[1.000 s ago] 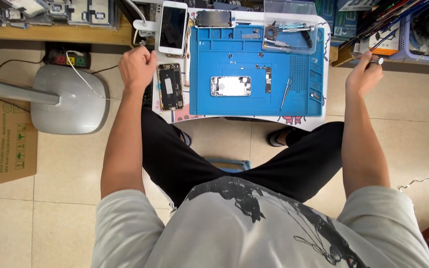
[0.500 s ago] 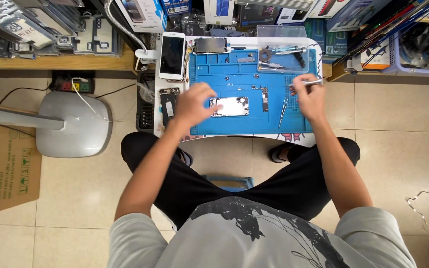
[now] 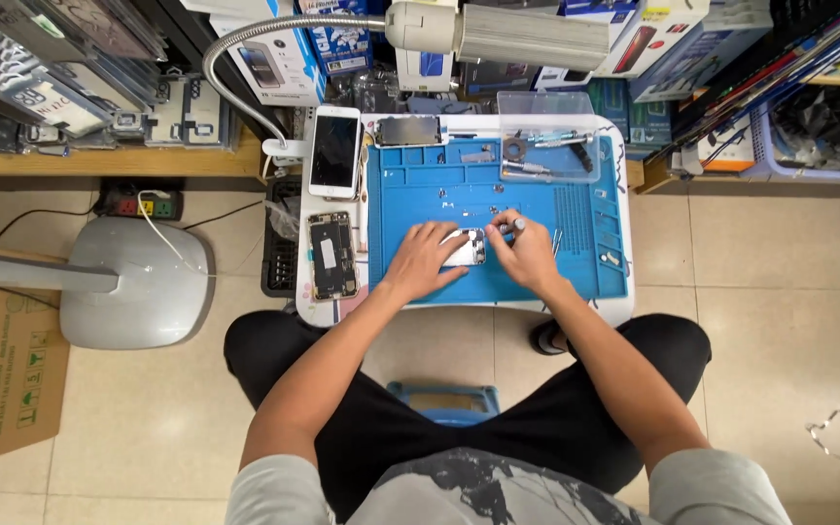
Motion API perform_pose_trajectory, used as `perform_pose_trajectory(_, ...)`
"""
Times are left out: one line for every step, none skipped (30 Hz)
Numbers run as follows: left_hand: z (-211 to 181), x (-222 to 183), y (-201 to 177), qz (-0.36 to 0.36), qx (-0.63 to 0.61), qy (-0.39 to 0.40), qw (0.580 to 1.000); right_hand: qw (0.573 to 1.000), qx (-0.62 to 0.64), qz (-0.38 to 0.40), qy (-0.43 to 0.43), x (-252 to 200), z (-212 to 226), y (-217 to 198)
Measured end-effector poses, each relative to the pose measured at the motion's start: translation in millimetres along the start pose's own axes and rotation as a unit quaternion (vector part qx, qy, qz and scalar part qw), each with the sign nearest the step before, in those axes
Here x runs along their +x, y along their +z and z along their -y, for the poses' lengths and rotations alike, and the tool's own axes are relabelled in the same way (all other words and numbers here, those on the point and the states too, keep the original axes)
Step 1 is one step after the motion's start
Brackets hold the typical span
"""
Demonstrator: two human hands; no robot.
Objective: The person uses tweezers and a screwdriver to remove small components and screws from a disassembled smartphone motherboard placed on a blue work mat. They carefully lift and place tiny parts onto the mat while working in a repair shop environment.
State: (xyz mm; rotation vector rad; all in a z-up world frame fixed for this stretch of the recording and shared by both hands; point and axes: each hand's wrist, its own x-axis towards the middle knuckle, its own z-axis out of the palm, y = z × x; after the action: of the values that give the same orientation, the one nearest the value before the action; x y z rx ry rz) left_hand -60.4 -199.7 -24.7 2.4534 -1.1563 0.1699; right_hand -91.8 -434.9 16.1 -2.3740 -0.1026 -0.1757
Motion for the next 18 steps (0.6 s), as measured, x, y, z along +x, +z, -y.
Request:
perform_pose_trajectory(-1, 1, 3, -0.004, 0.003, 0.001, 1.0, 1.0, -0.001, -0.002, -0.004, -3, 1, -1)
perform_pose_trajectory(-1, -1, 3, 0.006, 0.005, 0.0, 1.0, 1.0, -0.012, 0.004, 0.0, -5, 4, 1)
perform_pose_trajectory(-1, -3, 3, 0.017, 0.007, -0.001, 1.0, 1.0, -0.024, 0.011, 0.005, -8, 8, 2)
perform_pose_trajectory(0, -1, 2, 0.013, 0.012, 0.001, 1.0, 1.0, -0.024, 0.006, 0.0, -8, 8, 3)
perform_pose_trajectory(1, 1, 1, 0.026, 0.013, 0.006, 1.0, 1.0, -0.026, 0.008, -0.001, -9, 8, 4)
perform_pose_trajectory(2, 4, 1, 0.04, 0.012, 0.013, 0.999, 1.0, -0.028, 0.008, 0.001, -10, 8, 4)
perform_pose_trajectory(4, 3, -2, 0.037, 0.016, 0.017, 0.999, 1.0, -0.029, 0.003, -0.001, -10, 10, 6)
perform_pose_trajectory(4, 4, -3, 0.047, 0.015, 0.016, 0.999, 1.0, -0.02, 0.006, 0.01, -12, 10, 5)
perform_pose_trajectory(5, 5, -4, 0.056, 0.014, 0.016, 0.998, 1.0, -0.012, 0.009, 0.02, -12, 10, 5)
perform_pose_trajectory(2, 9, -5, 0.052, 0.013, 0.021, 0.998, 1.0, -0.017, 0.004, 0.02, -10, 9, 4)
perform_pose_trajectory(0, 12, -6, 0.066, 0.015, 0.014, 0.998, 0.999, -0.011, 0.007, 0.032, -7, 8, 3)
perform_pose_trajectory(-2, 7, -9, 0.085, 0.018, 0.001, 0.996, 0.999, 0.0, 0.014, 0.045, -9, 9, 8)
perform_pose_trajectory(-3, 7, -8, 0.086, 0.017, 0.002, 0.996, 0.999, 0.0, 0.014, 0.046, -7, 4, 8)
perform_pose_trajectory(-2, 7, -8, 0.09, 0.022, 0.004, 0.996, 0.999, 0.006, 0.014, 0.049, -5, 0, 8)
perform_pose_trajectory(-2, 8, -8, 0.093, 0.027, 0.007, 0.995, 0.999, 0.011, 0.014, 0.052, -2, -5, 8)
perform_pose_trajectory(-1, 10, -9, 0.093, 0.023, 0.011, 0.995, 0.998, 0.008, 0.011, 0.055, 5, -2, 6)
perform_pose_trajectory(0, 12, -10, 0.097, 0.022, 0.01, 0.995, 0.999, 0.01, 0.015, 0.045, 12, 0, 3)
perform_pose_trajectory(2, 12, -10, 0.1, 0.022, 0.005, 0.995, 0.999, 0.013, 0.021, 0.031, 20, 2, 3)
